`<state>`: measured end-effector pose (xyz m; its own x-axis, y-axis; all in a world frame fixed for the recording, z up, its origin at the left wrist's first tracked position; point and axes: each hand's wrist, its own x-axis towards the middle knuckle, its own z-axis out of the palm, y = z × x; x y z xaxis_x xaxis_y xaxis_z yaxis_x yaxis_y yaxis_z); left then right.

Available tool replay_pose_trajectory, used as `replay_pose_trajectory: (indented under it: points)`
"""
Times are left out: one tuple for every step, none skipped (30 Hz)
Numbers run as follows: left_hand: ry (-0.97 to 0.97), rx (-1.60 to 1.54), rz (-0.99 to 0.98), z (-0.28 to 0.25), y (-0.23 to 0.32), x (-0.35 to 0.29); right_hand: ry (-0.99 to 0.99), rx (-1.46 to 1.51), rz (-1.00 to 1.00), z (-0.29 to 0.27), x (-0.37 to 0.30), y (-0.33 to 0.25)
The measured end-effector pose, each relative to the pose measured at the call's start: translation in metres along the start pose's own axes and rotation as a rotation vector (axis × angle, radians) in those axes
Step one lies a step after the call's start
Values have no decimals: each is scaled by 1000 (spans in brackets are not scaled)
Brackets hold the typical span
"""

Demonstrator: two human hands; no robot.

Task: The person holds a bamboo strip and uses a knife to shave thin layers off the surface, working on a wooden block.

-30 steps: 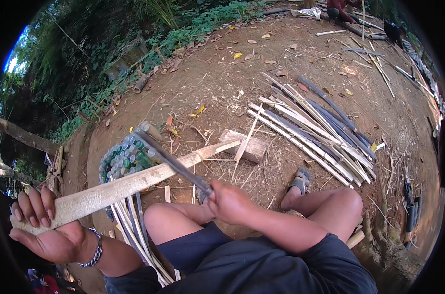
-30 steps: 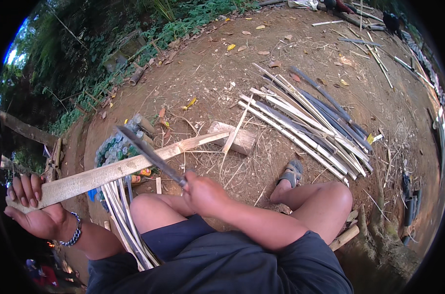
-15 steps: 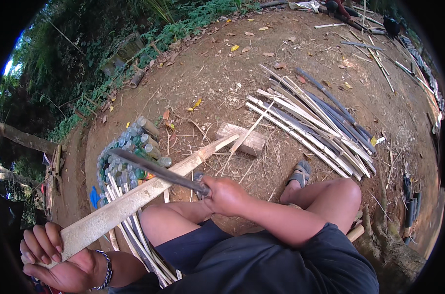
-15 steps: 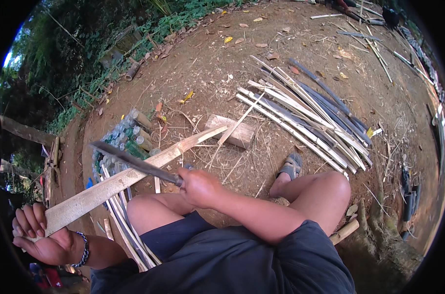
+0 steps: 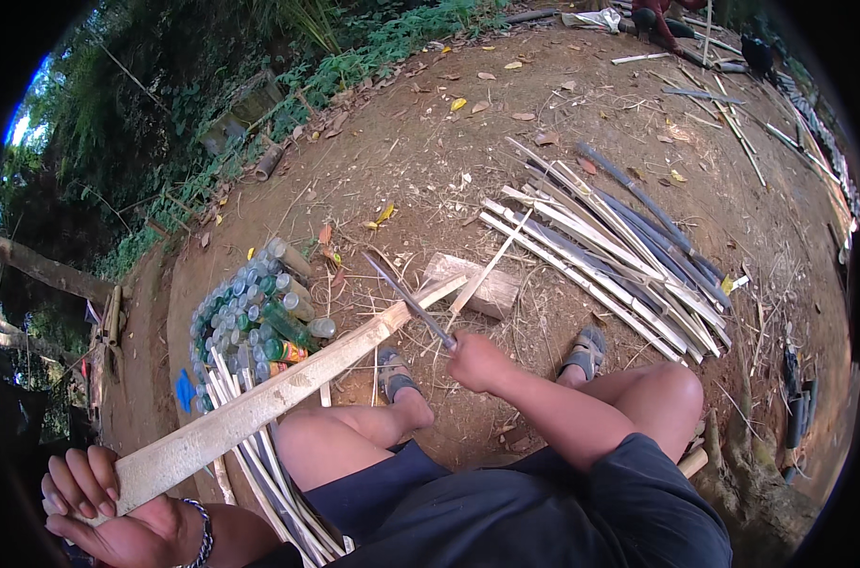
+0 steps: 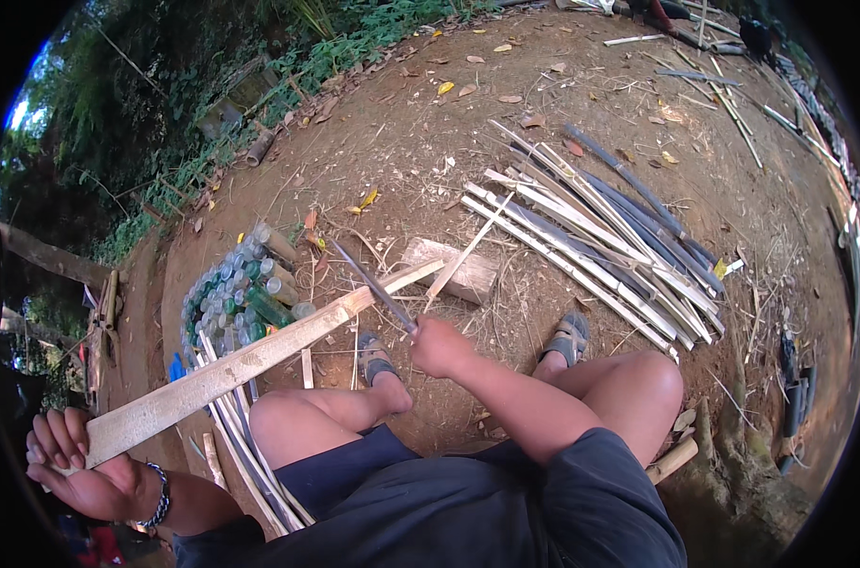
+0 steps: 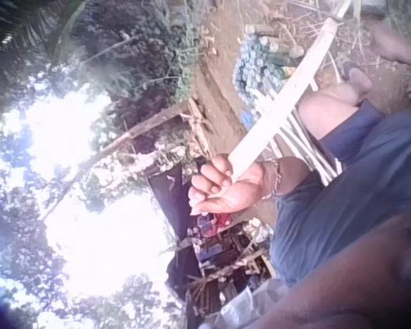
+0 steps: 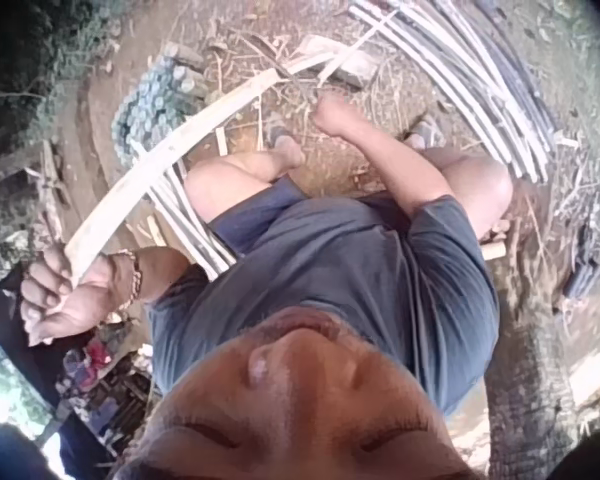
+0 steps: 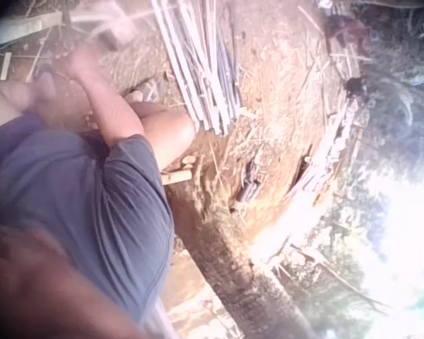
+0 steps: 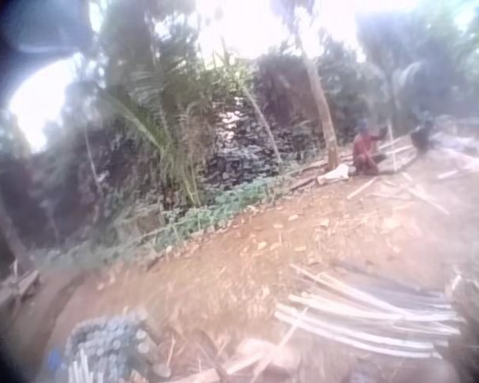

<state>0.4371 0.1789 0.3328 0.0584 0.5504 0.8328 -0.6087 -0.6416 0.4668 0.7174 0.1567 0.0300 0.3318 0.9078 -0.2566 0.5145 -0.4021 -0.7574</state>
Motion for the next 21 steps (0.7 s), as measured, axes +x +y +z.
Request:
replay_pose_trajectory:
  points:
    - [1, 11, -17, -1, 1, 2, -120, 31, -111, 2, 0, 0]
    - [22, 10, -1, -2, -1, 4, -177, 33, -180, 2, -1, -1]
    - [13, 9, -13, -3, -2, 5, -254, 61, -322, 2, 0, -2]
    - [6, 13, -31, -3, -2, 7, -214, 18, -238, 2, 2, 1]
    - [-5, 14, -46, -3, -2, 8, -209, 12, -213, 2, 6, 5]
    - [8, -4, -49, -2, -2, 9, -223, 46, -258, 3, 9, 9]
    - [-16, 10, -42, -2, -3, 9, -175, 80, -5, 3, 14, 17]
    - [-23, 1, -32, -2, -3, 10, -73, 133, 214, 4, 18, 23]
    - [-36, -10, -26, -1, -4, 11, -150, 119, 151, 3, 21, 28]
    - [-44, -35, -47, -1, -5, 12, -140, 77, 134, 5, 26, 33]
    - [-45, -53, -77, -1, -6, 13, -97, 7, 166, 7, 28, 40]
    - [-5, -1, -42, -3, -8, 16, -198, 23, 50, 9, 31, 42]
    - [-35, -39, -75, -6, -10, 21, -211, 56, -65, 13, 31, 44]
    - [-46, -42, -74, -9, -12, 24, -200, 86, -212, 13, 37, 47]
    - [-60, -42, -75, -12, -13, 27, -203, 138, -391, 14, 38, 47]
    - [-44, -30, -85, -15, -13, 30, -219, 124, -250, 14, 44, 50]
    - [-29, -17, -94, -18, -12, 32, -173, 62, -141, 15, 46, 51]
    - [-12, -4, -102, -22, -11, 33, -123, 1, -42, 13, 49, 52]
    - [-10, -10, -112, -28, -10, 36, -63, -61, 52, 10, 51, 50]
    - [-2, -19, -119, -34, -11, 39, -94, -25, 38, 9, 50, 47]
    - [9, -16, -152, -41, -9, 41, -174, 28, -6, 6, 49, 42]
